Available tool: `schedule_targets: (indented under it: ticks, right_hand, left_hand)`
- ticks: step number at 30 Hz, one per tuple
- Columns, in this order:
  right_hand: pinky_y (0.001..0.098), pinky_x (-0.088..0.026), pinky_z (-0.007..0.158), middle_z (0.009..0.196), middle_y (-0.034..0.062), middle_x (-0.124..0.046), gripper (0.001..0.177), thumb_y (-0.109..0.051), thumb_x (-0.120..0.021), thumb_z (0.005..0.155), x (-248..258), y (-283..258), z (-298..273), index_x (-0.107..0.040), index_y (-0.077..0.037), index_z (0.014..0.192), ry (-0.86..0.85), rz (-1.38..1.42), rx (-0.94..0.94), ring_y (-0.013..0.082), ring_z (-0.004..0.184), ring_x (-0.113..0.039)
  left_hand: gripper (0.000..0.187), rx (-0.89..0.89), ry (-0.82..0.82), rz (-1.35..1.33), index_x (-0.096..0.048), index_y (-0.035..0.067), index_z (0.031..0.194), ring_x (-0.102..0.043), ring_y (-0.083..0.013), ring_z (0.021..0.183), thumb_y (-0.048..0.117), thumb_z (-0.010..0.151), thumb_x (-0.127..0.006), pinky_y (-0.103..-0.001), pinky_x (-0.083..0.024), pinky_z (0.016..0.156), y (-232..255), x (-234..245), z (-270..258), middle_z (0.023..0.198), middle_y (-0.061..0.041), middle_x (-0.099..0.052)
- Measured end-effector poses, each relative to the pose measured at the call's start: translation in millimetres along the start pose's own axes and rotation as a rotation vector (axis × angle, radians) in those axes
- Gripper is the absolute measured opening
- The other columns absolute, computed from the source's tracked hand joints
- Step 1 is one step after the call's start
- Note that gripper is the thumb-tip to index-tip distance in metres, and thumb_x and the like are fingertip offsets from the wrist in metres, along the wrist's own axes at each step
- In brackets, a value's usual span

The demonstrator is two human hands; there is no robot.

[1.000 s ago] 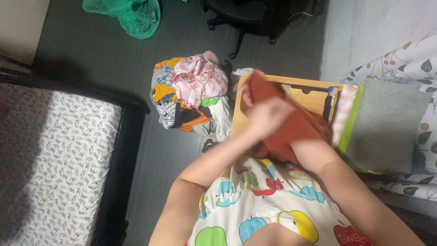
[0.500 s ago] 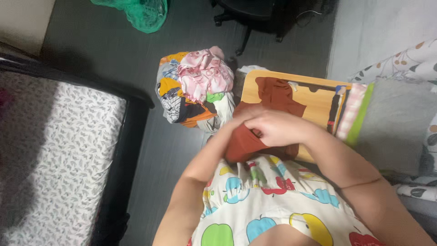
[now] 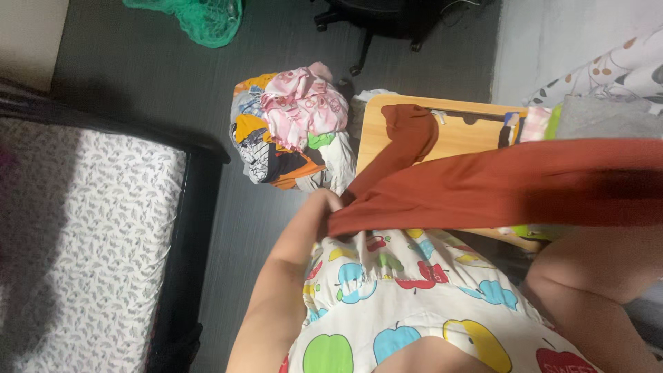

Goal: The person folds several garments one by one on a small wooden table. They handle a rust-colored top, a pink patterned top, a blue plaid shirt, a yellow top, and a dark plaid shirt, smoothing and folding each before stacking them.

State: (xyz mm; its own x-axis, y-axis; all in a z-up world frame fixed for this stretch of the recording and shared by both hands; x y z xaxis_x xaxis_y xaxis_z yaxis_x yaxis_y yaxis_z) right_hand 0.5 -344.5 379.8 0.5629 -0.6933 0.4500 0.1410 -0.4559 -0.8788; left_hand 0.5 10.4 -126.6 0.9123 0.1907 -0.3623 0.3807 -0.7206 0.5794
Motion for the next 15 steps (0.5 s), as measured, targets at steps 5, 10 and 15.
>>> schedule_targets:
  ticks: [5,10,15]
  right_hand:
    - [0.0327,-0.060,0.081,0.106,0.0019,-0.078,0.040,-0.019,-0.078,0.082,24,23,8,-0.072,-0.015,0.121,0.066,-0.362,-0.147,0.0170,0.090,-0.075]
    - [0.0317,-0.061,0.080,0.104,-0.0005,-0.077,0.032,-0.022,-0.080,0.083,-18,76,65,-0.076,-0.015,0.114,0.036,-0.345,-0.203,0.0148,0.087,-0.074]
    - [0.0310,-0.051,0.107,0.114,0.0049,-0.062,0.011,-0.012,-0.059,0.114,-130,139,141,-0.060,-0.006,0.124,0.298,0.566,0.215,0.0158,0.115,-0.061]
  left_hand:
    - [0.054,-0.086,0.163,-0.125,-0.073,0.001,0.120,-0.067,-0.0167,0.102,0.034,0.078,-0.085,-0.037,-0.054,0.092,14,48,-78,0.115,-0.005,-0.074]
    - [0.041,-0.539,0.731,-0.219,-0.066,0.002,0.082,-0.050,-0.0134,0.059,0.039,0.096,-0.079,-0.031,-0.039,0.054,160,61,-134,0.067,-0.001,-0.059]
    - [0.025,-0.787,1.501,0.003,-0.073,0.006,0.106,-0.061,-0.0169,0.084,0.023,0.088,-0.073,-0.032,-0.048,0.074,292,-29,-177,0.093,-0.006,-0.069]
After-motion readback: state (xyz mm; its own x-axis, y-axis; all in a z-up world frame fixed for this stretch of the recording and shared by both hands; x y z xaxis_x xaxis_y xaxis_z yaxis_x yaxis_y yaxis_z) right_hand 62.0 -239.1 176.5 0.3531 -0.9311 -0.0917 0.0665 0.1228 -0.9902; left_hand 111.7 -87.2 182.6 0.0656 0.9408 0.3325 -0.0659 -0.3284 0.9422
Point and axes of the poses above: each hand's wrist, its own z-axis towards the middle knuckle, its own x-axis out of the back of the hand, y = z × x, the point moved 5 cm from there along z, towards the middle knuckle
